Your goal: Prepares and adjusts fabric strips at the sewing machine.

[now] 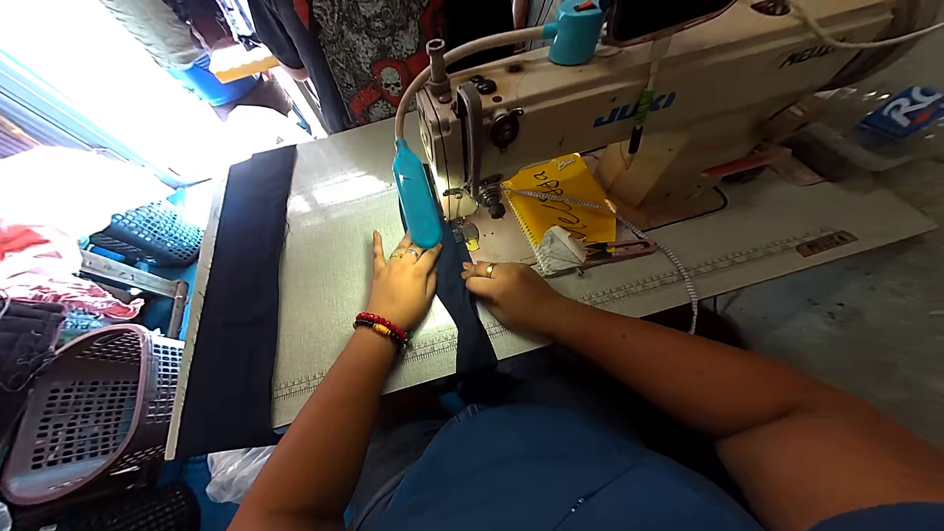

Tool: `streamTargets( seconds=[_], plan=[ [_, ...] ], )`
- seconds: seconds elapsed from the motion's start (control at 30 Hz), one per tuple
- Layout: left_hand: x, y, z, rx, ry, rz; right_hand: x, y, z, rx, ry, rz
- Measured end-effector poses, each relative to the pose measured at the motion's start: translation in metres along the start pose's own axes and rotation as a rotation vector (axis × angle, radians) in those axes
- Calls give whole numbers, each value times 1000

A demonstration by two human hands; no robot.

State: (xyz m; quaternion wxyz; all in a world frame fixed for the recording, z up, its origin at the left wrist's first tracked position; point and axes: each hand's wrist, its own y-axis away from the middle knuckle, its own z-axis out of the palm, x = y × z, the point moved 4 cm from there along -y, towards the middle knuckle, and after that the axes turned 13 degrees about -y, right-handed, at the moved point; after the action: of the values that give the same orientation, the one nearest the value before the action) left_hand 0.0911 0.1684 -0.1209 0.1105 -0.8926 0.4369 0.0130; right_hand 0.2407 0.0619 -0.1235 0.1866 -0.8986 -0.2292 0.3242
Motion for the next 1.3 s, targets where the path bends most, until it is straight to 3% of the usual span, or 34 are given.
streamTargets(
  seconds=[0.13, 0.27, 0.33, 0.43, 0.57, 0.63, 0.73, 0.93, 1.07, 1.2, 1.3],
  plan=[
    [0, 15, -12, 100, 75, -84, -2, 5, 1, -10, -23, 144],
    [26, 85, -42, 192, 565, -45, -24, 52, -11, 121, -163, 213],
    [44, 128, -48, 34, 907, 35, -44, 85, -19, 182, -286, 176],
    [56, 172, -31, -229, 1147, -18, -62, 125, -13, 28, -558, 242],
    [61, 188, 13, -618, 963, -387, -41, 141, 12, -239, -624, 773],
    [66, 182, 29, -697, 992, -490, -29, 137, 27, -315, -573, 901],
    [70, 171, 44, -661, 926, -608, -28, 126, 48, -360, -526, 871],
    [71, 149, 56, -533, 863, -445, -31, 123, 60, -305, -646, 739],
    [63, 168, 63, -483, 984, -416, -36, 131, 56, -341, -817, 738],
    [47, 198, 46, -365, 961, -429, -41, 123, 58, -500, -839, 682],
    [39, 214, 13, -123, 914, -378, -58, 97, 46, -600, -808, 538]
  ],
)
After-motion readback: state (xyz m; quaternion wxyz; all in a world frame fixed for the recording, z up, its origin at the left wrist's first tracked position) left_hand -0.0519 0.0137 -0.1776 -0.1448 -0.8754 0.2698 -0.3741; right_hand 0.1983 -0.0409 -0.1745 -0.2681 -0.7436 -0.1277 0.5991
